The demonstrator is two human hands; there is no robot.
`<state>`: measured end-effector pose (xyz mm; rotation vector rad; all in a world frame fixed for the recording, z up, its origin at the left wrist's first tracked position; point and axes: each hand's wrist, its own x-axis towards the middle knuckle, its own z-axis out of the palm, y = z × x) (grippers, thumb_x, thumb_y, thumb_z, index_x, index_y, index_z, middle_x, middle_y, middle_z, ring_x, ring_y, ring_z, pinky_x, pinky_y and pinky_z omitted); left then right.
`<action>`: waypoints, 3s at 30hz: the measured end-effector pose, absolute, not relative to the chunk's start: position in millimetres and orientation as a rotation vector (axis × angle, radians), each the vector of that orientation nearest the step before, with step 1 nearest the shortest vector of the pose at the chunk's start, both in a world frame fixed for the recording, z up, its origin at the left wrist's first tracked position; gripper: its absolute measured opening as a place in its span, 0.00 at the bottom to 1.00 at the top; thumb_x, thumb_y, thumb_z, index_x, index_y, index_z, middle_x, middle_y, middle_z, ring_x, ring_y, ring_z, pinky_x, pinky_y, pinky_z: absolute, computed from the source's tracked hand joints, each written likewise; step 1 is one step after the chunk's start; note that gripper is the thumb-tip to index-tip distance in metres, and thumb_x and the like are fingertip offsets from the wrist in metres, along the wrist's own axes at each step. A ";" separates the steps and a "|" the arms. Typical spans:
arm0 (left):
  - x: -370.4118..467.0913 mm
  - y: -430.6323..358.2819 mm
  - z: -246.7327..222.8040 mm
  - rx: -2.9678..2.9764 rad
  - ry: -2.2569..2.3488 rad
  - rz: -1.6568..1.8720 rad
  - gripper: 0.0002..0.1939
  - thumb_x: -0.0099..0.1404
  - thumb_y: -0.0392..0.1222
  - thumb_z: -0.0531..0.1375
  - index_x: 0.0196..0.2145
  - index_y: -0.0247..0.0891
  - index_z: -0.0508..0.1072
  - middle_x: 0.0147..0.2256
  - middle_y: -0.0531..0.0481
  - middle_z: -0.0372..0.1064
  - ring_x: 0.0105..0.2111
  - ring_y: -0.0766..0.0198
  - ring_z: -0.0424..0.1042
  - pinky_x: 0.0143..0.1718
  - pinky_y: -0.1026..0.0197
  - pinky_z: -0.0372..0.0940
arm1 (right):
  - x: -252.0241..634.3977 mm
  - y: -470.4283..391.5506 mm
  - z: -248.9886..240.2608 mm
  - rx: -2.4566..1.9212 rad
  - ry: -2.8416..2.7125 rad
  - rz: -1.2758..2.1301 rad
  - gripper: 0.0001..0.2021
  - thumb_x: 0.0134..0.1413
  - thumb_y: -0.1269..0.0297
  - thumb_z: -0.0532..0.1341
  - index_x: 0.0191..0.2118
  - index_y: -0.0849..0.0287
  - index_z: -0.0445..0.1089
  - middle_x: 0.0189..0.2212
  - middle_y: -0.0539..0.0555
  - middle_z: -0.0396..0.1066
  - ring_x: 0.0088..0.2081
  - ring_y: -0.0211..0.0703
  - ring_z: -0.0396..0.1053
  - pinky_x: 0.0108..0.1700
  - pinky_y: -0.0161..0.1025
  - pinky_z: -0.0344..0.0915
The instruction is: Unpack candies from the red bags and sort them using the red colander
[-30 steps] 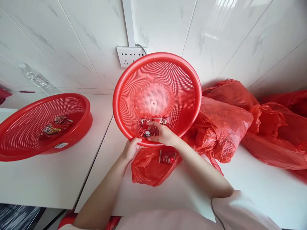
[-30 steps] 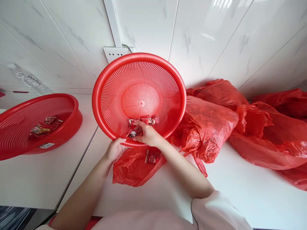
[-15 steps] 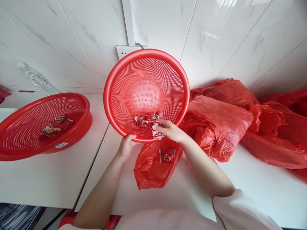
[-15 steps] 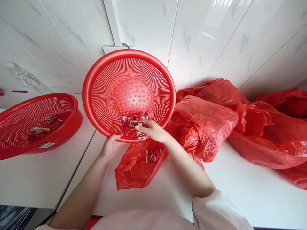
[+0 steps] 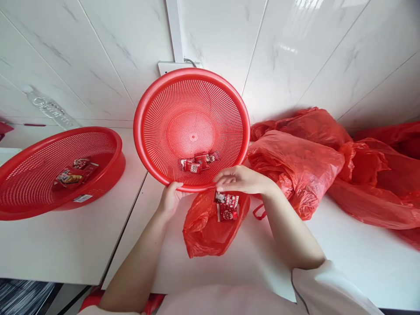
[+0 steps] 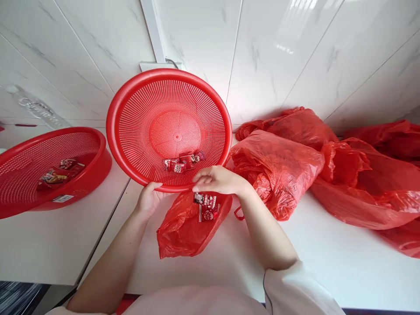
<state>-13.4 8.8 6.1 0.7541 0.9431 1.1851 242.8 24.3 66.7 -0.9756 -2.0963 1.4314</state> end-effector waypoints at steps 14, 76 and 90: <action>3.4 -6.6 7.1 0.769 0.810 1.029 0.16 0.56 0.37 0.58 0.43 0.36 0.74 0.40 0.44 0.75 0.46 0.50 0.72 0.43 0.50 0.69 | 193.9 30.1 16.9 -1.000 -2.278 0.659 0.21 0.59 0.63 0.58 0.57 0.61 0.64 0.52 0.63 0.67 0.53 0.49 0.66 0.56 0.49 0.62; -17.5 2.3 15.5 0.782 1.037 1.192 0.07 0.54 0.38 0.59 0.30 0.34 0.72 0.35 0.46 0.71 0.38 0.54 0.72 0.37 0.50 0.71 | 258.0 29.8 70.2 -1.034 -2.071 1.534 0.18 0.55 0.49 0.59 0.38 0.61 0.73 0.29 0.54 0.74 0.32 0.40 0.73 0.35 0.37 0.70; -1.7 -9.9 11.4 0.915 0.986 1.019 0.13 0.57 0.42 0.59 0.39 0.34 0.74 0.40 0.45 0.73 0.41 0.51 0.73 0.37 0.48 0.72 | 204.3 34.5 17.7 -1.554 -2.224 0.415 0.20 0.54 0.62 0.61 0.52 0.60 0.64 0.48 0.63 0.67 0.45 0.50 0.69 0.47 0.45 0.64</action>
